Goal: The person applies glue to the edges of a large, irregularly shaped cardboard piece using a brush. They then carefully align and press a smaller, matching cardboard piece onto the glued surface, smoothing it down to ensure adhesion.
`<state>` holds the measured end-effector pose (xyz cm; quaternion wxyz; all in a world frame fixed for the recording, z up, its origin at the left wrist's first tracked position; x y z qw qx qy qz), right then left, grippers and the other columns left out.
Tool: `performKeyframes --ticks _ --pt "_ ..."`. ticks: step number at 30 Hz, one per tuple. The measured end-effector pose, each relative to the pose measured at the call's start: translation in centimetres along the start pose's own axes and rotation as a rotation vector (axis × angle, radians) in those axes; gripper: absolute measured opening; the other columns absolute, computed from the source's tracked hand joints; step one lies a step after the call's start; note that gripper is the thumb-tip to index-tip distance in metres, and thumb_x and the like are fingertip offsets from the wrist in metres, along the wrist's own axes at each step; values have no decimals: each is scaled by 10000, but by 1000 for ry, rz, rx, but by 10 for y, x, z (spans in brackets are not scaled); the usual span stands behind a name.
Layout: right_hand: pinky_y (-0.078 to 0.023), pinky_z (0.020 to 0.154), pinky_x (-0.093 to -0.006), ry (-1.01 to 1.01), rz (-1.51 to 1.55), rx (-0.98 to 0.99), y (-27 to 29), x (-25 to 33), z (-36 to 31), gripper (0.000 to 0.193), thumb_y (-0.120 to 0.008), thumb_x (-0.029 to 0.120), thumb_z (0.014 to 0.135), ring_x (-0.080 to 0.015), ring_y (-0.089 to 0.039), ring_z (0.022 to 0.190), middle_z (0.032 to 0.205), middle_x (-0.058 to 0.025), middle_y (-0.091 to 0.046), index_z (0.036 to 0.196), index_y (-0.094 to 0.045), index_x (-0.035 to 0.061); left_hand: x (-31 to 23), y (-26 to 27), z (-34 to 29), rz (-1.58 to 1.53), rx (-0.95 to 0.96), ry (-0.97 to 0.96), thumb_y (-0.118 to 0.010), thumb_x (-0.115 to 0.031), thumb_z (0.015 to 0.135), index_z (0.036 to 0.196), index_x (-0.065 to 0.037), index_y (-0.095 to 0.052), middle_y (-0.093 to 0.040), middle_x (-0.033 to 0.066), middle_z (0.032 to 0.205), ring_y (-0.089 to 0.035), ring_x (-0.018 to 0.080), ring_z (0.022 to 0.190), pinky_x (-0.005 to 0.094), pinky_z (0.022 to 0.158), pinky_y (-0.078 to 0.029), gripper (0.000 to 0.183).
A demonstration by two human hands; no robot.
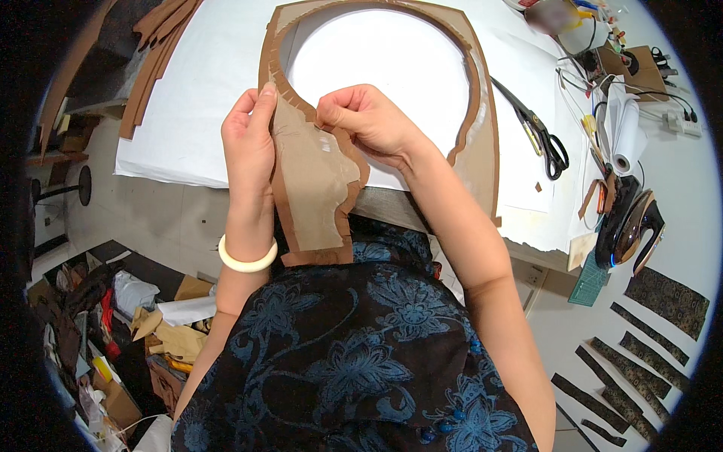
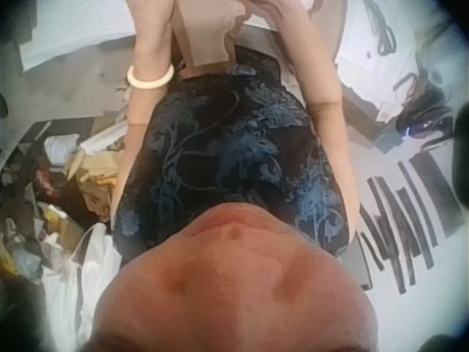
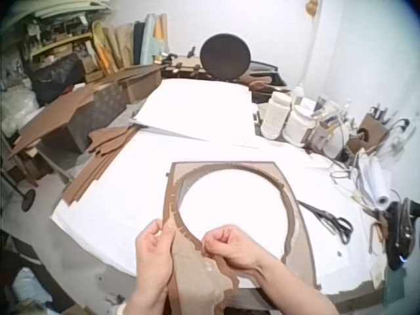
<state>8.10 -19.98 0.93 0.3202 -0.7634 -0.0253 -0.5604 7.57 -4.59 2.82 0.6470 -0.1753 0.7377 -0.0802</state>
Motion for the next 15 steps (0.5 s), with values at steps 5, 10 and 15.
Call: performKeyframes --ticks 5,10,15 --pt "-475 713 -211 11 107 -14 -2 -10 -4 186 -686 215 949 -67 -587 792 905 -12 -680 953 -702 29 8 6 5 -51 -27 45 -593 -187 1003 836 -62 -556 -639 10 752 -545 37 639 204 570 -437 212" --pt "-499 749 -202 25 48 -11 -1 -3 -3 156 -699 172 935 -76 -619 815 902 -12 -689 983 -706 24 5 2 1 -49 -45 98 -593 -190 1005 847 -59 -565 -646 14 762 -552 39 643 204 575 -448 207" --pt "-473 653 -185 -9 -123 -27 -5 10 -2 158 -729 187 913 -52 -598 717 790 10 -676 904 -721 29 5 1 0 -25 -18 42 -580 -198 1014 863 -53 -558 -638 10 718 -542 38 608 205 552 -433 211"
Point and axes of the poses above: each hand's wrist, its own z-axis towards the middle knuckle, its own y-axis out of the back of the hand, x = y × z, the point moved 6 cm from there along z, towards the middle knuckle
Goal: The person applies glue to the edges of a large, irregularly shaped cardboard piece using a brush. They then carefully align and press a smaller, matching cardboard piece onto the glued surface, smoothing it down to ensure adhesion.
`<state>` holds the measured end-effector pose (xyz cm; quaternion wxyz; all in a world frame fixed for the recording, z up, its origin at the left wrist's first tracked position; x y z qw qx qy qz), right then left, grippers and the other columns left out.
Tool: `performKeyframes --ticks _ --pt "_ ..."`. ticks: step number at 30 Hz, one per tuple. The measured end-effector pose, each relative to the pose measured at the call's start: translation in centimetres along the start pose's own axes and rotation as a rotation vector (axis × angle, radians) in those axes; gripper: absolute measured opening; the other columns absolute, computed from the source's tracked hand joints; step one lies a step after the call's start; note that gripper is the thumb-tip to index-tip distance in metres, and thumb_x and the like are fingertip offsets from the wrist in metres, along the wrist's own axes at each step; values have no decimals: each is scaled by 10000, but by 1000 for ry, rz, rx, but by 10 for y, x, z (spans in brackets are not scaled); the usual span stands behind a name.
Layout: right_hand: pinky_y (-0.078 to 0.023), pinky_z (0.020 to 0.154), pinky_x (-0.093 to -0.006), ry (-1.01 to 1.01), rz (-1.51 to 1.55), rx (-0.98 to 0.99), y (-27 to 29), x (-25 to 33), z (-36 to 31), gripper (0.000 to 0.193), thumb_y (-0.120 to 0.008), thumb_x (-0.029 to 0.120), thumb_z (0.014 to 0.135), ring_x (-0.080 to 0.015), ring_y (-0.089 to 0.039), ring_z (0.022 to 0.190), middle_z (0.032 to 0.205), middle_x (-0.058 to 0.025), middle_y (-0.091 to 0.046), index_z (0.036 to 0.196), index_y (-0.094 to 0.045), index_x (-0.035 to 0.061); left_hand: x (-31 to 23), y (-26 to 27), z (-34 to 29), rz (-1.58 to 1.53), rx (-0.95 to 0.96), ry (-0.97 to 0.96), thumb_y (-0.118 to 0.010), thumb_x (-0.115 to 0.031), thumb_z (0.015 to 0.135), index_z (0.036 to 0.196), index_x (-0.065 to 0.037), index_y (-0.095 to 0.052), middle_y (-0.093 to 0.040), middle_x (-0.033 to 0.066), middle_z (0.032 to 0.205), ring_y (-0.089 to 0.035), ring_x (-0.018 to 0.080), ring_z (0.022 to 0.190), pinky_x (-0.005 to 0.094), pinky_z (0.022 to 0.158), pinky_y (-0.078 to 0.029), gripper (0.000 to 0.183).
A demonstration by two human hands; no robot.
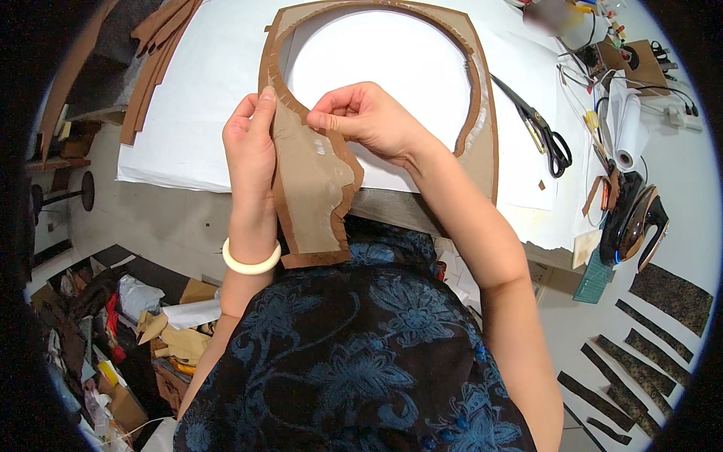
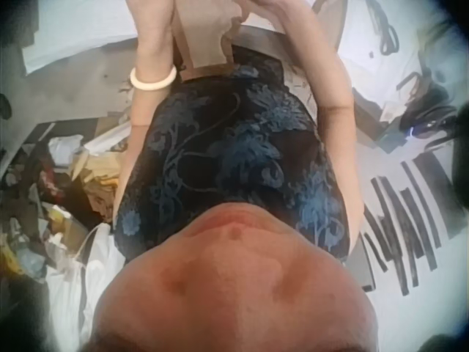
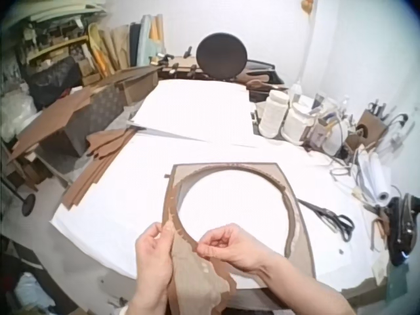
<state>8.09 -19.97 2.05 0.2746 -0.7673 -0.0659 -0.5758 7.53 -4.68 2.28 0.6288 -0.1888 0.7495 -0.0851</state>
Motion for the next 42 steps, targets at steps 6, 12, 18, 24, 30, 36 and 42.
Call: performKeyframes --ticks 6,12,18,24,30,36,42 --pt "-387 564 -181 -94 -137 24 0 9 6 202 -746 202 886 -28 -513 625 701 34 -629 741 -686 75 -4 -3 1 101 -6 -55 -556 -191 1026 871 -52 -543 -615 -6 658 -525 39 567 209 531 -414 209" --pt "-380 594 -180 -83 -1 -59 7 5 3 194 -720 218 908 -31 -482 629 710 51 -613 774 -674 86 2 -9 5 -44 89 62 -535 -217 1036 944 -36 -563 -668 40 828 -571 53 666 211 594 -464 205" --pt "-430 632 -186 -160 -46 -45 23 1 2 247 -686 318 945 -41 -534 670 818 41 -662 934 -707 72 12 -8 -13 -113 240 251 -522 -203 1037 1187 16 -582 -692 93 1005 -673 117 856 259 743 -560 272" --pt "-488 616 -207 -252 125 5 29 -12 3 196 -702 218 936 -55 -592 698 855 5 -692 1019 -724 42 12 -10 -7 -121 224 309 -521 -199 1037 1185 13 -577 -693 95 1005 -670 116 836 260 732 -557 265" --pt "-472 563 -202 -345 157 52 29 -14 10 114 -746 136 887 -60 -587 635 743 -2 -674 886 -742 22 14 -9 -3 -6 229 264 -532 -164 1031 1132 10 -590 -695 75 970 -653 91 823 233 726 -534 209" --pt "-449 487 -177 -340 -85 70 26 -2 25 159 -758 146 874 -40 -528 524 655 9 -633 769 -710 37 11 -12 0 56 217 176 -533 -152 1030 1119 12 -593 -690 60 955 -628 67 807 221 711 -514 196" --pt "-504 546 -194 -353 249 71 30 -6 15 215 -754 230 891 -60 -610 590 724 -16 -683 814 -724 32 3 -14 1 -92 204 240 -528 -151 1033 1128 14 -592 -692 64 963 -632 67 819 221 721 -516 201"
Point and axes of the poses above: each hand's wrist, its own z-axis towards the middle knuckle, its own y-axis out of the back of the hand, x = y × z, the point moved 6 cm from there along z, towards the middle knuckle
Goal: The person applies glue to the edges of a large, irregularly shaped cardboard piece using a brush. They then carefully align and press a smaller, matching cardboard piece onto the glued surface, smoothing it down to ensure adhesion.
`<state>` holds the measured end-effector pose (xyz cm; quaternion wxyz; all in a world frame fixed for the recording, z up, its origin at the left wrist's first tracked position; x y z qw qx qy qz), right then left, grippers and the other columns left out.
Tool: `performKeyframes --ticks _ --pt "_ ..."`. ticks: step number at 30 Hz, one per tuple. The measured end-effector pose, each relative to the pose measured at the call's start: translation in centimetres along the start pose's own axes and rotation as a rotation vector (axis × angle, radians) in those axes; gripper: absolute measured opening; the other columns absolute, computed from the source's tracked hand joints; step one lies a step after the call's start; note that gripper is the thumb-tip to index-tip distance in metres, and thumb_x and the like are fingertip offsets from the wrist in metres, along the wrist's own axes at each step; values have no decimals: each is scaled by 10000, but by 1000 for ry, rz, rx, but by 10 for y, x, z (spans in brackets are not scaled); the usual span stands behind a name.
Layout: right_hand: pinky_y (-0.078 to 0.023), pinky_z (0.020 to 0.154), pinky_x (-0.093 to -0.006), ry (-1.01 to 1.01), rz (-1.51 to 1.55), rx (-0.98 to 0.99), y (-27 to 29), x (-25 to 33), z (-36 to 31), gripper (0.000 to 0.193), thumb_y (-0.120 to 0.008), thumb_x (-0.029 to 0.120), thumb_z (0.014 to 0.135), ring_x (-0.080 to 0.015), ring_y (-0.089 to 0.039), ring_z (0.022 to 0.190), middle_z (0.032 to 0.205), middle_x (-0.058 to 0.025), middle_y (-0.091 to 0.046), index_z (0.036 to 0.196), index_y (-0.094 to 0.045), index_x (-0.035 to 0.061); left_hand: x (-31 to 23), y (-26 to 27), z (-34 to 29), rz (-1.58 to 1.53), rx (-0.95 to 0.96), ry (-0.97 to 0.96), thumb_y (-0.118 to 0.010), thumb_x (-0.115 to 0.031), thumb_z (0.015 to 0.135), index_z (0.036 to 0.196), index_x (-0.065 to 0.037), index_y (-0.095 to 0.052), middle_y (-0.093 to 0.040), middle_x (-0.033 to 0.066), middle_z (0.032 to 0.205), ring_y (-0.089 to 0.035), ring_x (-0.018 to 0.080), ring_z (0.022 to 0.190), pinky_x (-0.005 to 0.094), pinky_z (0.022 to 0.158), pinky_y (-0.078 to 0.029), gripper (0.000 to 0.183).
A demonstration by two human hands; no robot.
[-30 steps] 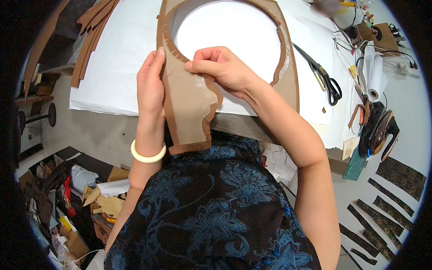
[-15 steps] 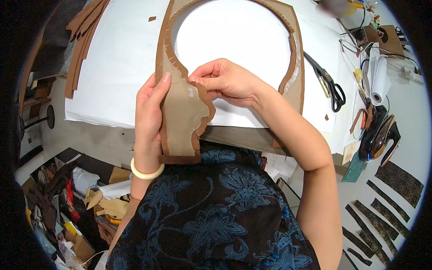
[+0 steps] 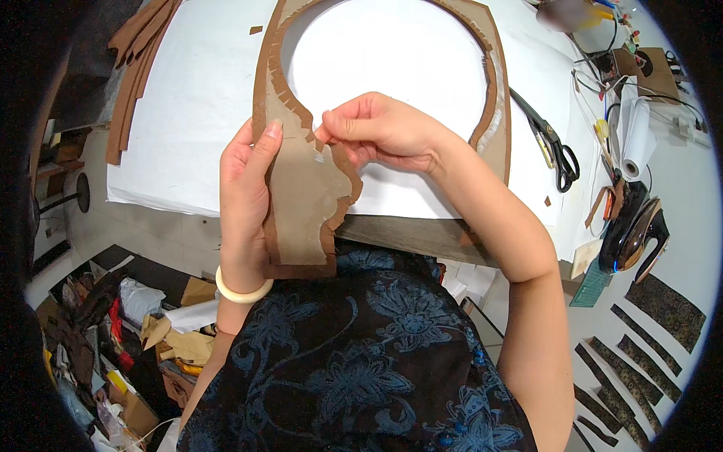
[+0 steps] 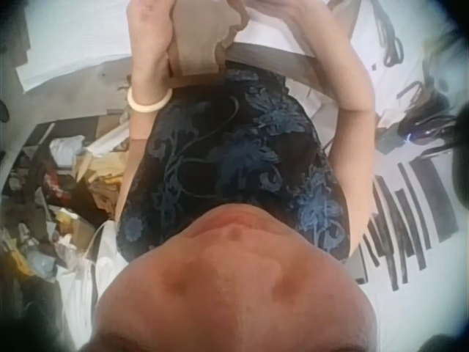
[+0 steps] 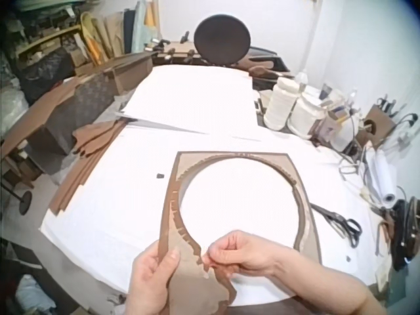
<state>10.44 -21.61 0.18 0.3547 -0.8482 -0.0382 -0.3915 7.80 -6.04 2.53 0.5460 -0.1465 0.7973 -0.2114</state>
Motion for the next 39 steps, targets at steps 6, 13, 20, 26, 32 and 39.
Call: performKeyframes --ticks 6,13,20,26,32,39 --pt "-527 596 -212 28 -209 77 4 -1 1 245 -713 270 926 -64 -629 664 772 -22 -695 933 -726 25 4 3 0 109 5 -32 -529 -158 1032 1144 13 -588 -696 71 978 -638 73 829 227 730 -523 213" --pt "-419 593 -207 12 108 25 7 -28 -7 221 -702 269 938 -43 -510 648 775 46 -639 979 -728 53 6 4 -1 -5 -12 -1 -552 -178 1019 1187 13 -587 -699 75 984 -660 94 824 236 725 -545 257" --pt "-405 565 -199 80 -177 -72 -9 -5 -15 199 -735 227 913 -55 -507 600 706 27 -630 843 -731 40 5 5 -2 86 -9 -30 -541 -169 1024 1180 15 -589 -697 72 974 -654 88 814 236 717 -541 246" --pt "-435 548 -207 127 -400 -141 -19 9 -17 237 -728 232 917 -56 -517 558 669 0 -634 798 -718 27 2 4 -2 139 -39 -58 -536 -164 1027 1161 13 -593 -695 65 971 -642 82 825 236 731 -526 229" --pt "-460 600 -203 134 -35 -52 -4 -12 -18 249 -671 271 958 -52 -557 644 788 0 -671 937 -724 28 1 7 -1 22 -30 -26 -546 -164 1023 1136 7 -598 -696 59 981 -633 75 842 235 747 -517 211" --pt "-456 602 -201 206 -128 -79 -8 -13 -20 175 -731 216 915 -46 -570 674 800 6 -676 894 -732 42 -1 6 -2 90 -32 -62 -548 -165 1024 1133 5 -592 -691 55 980 -625 68 834 232 744 -512 206"
Point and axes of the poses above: each hand's wrist, its own z-axis towards the middle knuckle, its own y-axis out of the back of the hand, x = y × z, the point moved 6 cm from there along z, towards the middle knuckle
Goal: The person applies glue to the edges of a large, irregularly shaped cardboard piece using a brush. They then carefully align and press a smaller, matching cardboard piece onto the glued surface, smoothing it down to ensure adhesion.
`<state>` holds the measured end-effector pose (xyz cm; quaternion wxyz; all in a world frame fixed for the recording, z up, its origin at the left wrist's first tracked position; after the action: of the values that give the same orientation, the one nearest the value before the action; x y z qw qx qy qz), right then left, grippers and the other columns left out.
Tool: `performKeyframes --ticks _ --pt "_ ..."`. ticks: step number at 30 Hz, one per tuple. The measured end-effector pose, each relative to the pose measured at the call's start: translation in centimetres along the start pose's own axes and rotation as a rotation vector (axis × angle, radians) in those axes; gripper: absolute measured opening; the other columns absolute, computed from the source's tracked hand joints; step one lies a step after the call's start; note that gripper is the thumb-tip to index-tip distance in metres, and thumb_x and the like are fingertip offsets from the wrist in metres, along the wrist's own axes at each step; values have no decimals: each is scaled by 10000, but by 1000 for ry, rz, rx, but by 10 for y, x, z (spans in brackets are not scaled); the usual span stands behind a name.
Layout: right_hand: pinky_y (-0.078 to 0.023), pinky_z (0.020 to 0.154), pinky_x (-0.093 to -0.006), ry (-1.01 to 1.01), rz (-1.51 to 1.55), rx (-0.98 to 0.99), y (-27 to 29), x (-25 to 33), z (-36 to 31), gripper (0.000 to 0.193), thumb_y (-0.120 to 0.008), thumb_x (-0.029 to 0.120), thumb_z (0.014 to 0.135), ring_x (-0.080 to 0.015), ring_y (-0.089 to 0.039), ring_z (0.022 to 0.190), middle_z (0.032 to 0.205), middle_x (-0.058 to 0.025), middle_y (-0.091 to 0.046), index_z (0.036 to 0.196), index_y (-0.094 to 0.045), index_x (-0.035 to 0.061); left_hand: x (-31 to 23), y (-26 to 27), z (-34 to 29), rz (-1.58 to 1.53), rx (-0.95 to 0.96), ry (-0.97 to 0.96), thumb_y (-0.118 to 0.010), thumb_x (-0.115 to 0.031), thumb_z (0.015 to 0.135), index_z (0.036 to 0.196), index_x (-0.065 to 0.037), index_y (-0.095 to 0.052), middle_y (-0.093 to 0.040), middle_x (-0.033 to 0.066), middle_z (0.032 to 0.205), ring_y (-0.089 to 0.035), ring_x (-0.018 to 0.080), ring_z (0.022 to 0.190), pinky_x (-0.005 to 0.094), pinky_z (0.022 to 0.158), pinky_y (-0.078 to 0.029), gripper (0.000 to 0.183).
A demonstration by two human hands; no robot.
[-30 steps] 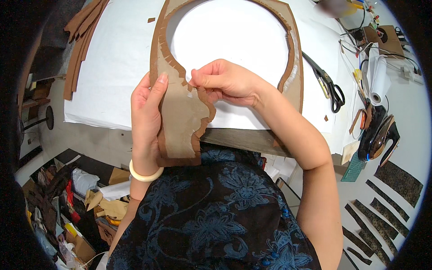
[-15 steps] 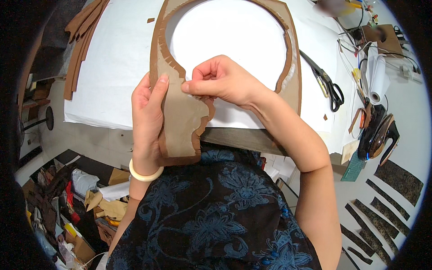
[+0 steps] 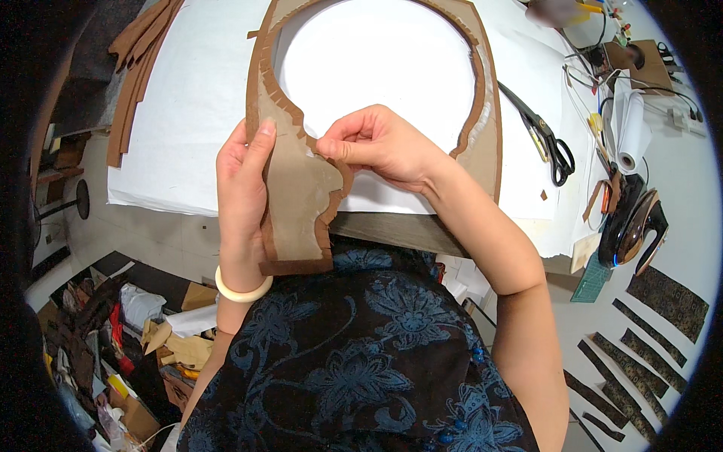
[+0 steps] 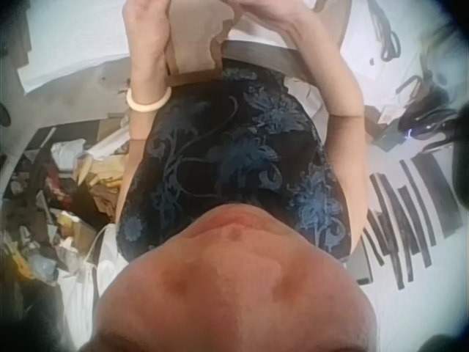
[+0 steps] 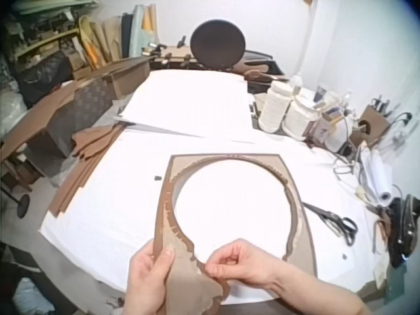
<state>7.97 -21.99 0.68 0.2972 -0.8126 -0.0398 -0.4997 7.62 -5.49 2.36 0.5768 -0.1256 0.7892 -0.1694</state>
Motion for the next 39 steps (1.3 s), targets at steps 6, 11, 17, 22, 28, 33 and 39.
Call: performKeyframes --ticks 6,11,17,22,28,33,39 --pt "-436 557 -184 -40 -170 -30 -9 10 0 252 -775 275 876 -42 -555 610 722 11 -656 787 -712 48 -4 -3 -4 87 -3 -52 -542 -150 1026 1133 7 -589 -690 57 972 -622 69 829 237 743 -509 197" --pt "-431 555 -170 16 -40 -80 -6 3 -1 289 -708 314 932 -48 -570 632 766 -9 -670 854 -712 36 -2 0 0 0 -9 -29 -542 -157 1026 1168 18 -587 -696 70 984 -639 82 835 235 745 -520 230" --pt "-440 608 -165 -17 52 -107 -8 9 -11 271 -640 310 978 -45 -588 733 860 2 -681 1001 -713 49 -5 3 -1 -84 8 -17 -540 -162 1027 1194 18 -582 -698 80 1006 -656 94 852 242 755 -537 249" --pt "-444 660 -162 14 11 -41 -8 7 -10 236 -658 273 967 -41 -591 817 894 8 -681 1030 -712 52 -5 1 -1 -103 12 -10 -535 -164 1030 1195 14 -580 -699 80 1004 -657 94 847 244 752 -537 247" --pt "-490 703 -188 42 -115 -142 -8 29 -14 229 -672 230 957 -64 -619 795 885 -16 -701 1022 -715 15 -5 1 -2 -34 15 -59 -523 -170 1037 1181 13 -580 -702 80 992 -657 91 841 239 742 -536 240" --pt "-543 745 -242 336 -699 -387 -15 57 -33 123 -690 111 908 -102 -664 803 886 -34 -717 961 -722 5 -6 -8 -4 20 13 -81 -504 -165 1045 1144 8 -573 -701 72 963 -643 69 820 223 706 -526 211" --pt "-568 715 -286 527 -989 -424 -25 69 -55 86 -718 14 832 -167 -672 760 843 -77 -683 911 -690 -9 -7 -25 -5 103 57 -213 -487 -150 1052 1127 5 -544 -645 12 849 -558 16 721 193 635 -467 181"
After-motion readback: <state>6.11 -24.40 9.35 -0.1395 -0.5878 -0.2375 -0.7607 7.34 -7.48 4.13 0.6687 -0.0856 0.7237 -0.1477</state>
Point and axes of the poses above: each hand's wrist, its own z-axis towards the middle knuckle, its own y-axis out of the back of the hand, x = y × z, the point moved 6 cm from there along z, towards the middle knuckle
